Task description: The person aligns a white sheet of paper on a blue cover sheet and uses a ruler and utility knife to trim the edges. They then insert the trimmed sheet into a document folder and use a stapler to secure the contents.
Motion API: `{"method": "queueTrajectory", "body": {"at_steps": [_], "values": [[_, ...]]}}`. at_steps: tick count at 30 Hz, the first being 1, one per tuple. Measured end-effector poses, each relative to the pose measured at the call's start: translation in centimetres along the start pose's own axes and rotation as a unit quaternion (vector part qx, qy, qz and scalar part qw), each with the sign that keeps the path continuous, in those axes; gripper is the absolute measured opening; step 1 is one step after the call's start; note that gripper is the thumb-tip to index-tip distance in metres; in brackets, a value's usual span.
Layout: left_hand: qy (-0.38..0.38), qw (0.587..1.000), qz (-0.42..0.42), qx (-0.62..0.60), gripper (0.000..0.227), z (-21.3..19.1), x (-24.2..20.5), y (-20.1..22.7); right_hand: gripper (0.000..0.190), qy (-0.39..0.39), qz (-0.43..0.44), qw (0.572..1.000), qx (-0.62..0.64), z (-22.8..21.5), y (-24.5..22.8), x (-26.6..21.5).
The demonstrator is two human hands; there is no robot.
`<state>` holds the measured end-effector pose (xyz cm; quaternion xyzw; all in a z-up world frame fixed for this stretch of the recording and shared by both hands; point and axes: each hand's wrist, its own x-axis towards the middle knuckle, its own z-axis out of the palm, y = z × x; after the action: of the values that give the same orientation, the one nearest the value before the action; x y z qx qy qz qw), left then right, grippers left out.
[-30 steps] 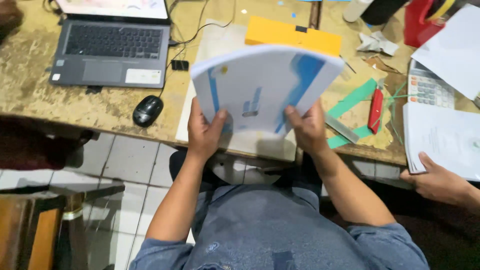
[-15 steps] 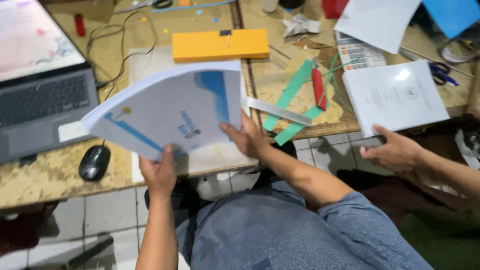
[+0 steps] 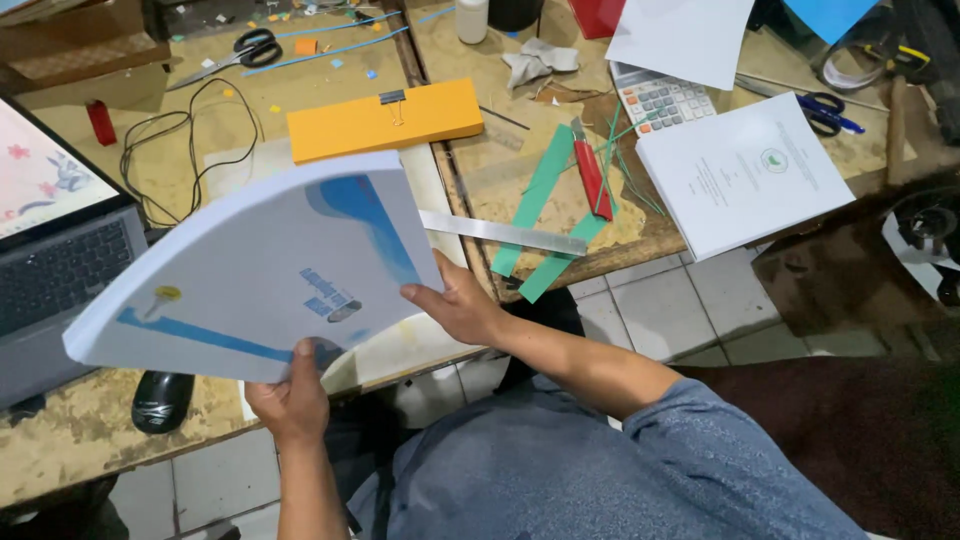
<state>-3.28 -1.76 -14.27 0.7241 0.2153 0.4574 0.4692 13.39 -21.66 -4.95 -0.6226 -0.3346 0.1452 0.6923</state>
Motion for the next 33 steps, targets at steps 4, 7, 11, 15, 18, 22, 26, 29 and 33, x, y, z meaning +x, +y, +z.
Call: {"method": "queueTrajectory", "body": {"at_steps": [4, 7, 11, 15, 18, 22, 26, 29, 33], "values": [[-0.008, 0.999, -0.04, 0.031, 0.031, 0.5, -1.1, -2.5, 0.018, -0.025, 0.018, 0.999, 0.016, -0.2, 3.4, -1.0], [-0.003, 0.996, -0.072, 0.054, 0.032, 0.6, -0.8, -0.8, 0.017, -0.023, 0.04, 0.999, -0.021, -0.4, 4.1, -1.2], [-0.037, 0.994, -0.106, 0.015, 0.013, 0.7, 1.2, 5.5, 0.025, -0.058, 0.023, 0.996, -0.059, -3.7, 0.9, -1.1], [-0.032, 0.984, -0.174, 0.006, 0.028, -0.5, 1.3, 8.0, 0.022, 0.196, -0.02, 0.966, -0.167, -13.8, 1.5, -6.6], [-0.015, 0.985, -0.173, 0.007, 0.018, -2.0, 0.4, 6.5, 0.031, 0.538, 0.117, 0.775, -0.311, -24.2, 2.9, -12.4], [-0.013, 0.987, -0.161, 0.02, 0.016, -0.9, 0.2, 5.1, 0.043, 0.625, 0.205, 0.741, 0.133, -33.7, 9.6, -16.0], [-0.057, 0.987, -0.153, 0.014, 0.026, 1.1, 1.6, 7.5, 0.063, 0.508, 0.16, 0.79, 0.305, -36.1, 11.6, -13.9], [-0.083, 0.982, -0.168, 0.015, 0.025, 1.1, 3.1, 6.7, 0.05, 0.525, 0.16, 0.779, 0.303, -36.7, 11.0, -12.2], [-0.139, 0.963, -0.229, -0.03, 0.015, 2.9, 6.5, 6.6, 0.043, 0.549, 0.195, 0.791, 0.188, -34.4, 7.5, -10.8]]}}
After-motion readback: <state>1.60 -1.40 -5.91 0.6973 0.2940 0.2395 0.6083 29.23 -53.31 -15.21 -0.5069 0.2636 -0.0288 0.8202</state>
